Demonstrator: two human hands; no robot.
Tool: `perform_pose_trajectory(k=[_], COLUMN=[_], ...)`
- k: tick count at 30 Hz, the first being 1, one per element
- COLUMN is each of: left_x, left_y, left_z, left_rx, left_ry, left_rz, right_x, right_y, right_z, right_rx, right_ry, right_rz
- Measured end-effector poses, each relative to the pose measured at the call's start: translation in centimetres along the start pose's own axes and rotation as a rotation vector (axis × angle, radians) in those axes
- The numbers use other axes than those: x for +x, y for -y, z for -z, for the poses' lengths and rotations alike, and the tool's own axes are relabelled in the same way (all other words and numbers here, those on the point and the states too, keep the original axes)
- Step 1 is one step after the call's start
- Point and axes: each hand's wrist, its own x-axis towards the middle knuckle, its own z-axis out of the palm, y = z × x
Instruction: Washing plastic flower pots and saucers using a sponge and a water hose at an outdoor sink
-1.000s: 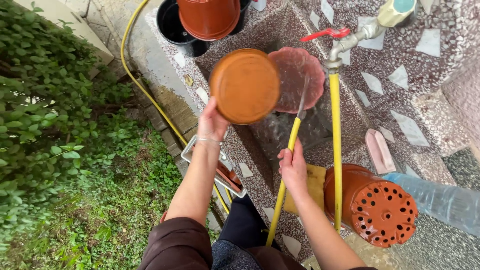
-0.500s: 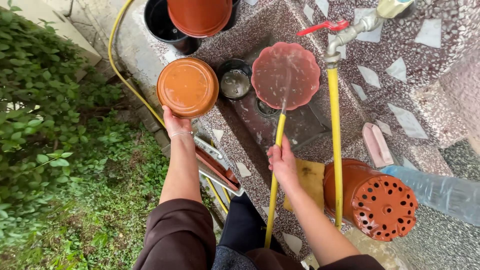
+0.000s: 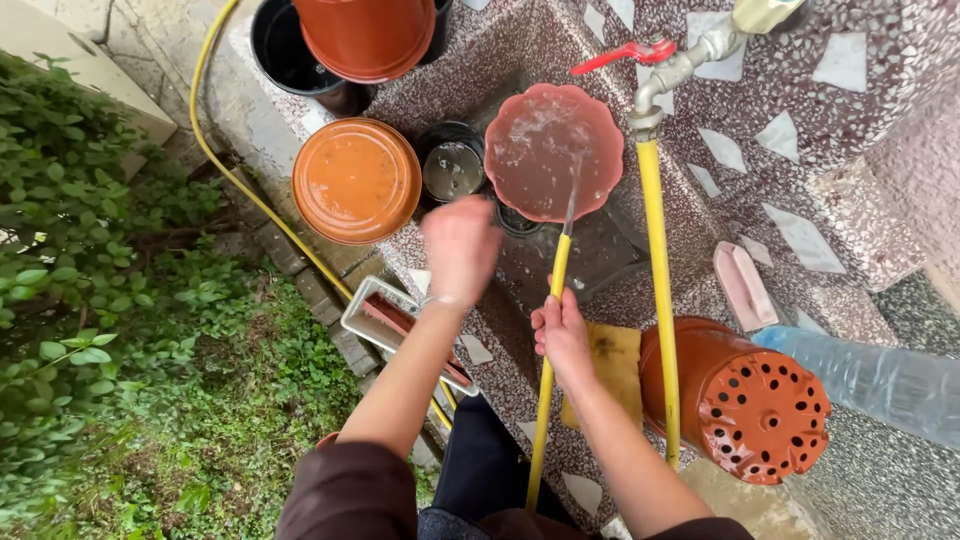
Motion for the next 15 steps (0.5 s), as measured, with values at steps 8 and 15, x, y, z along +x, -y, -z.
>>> perform_pose_trajectory(k=[8, 15], left_x=[-5.0, 0.9], left_y=[-1.5, -3.1], left_z=[-24.2, -18.6], left_rx=[0.109, 0.089], left_ry=[0.594, 1.130], left_rz=[-0.354, -0.565], right_x=[-1.9, -2.9], right_y=[0.0, -0.1], right_z=[1.2, 3.6], right_rx=[0.115, 0.267], right_ry=[0.033, 0.124], right_rz=[-0.040, -0.110])
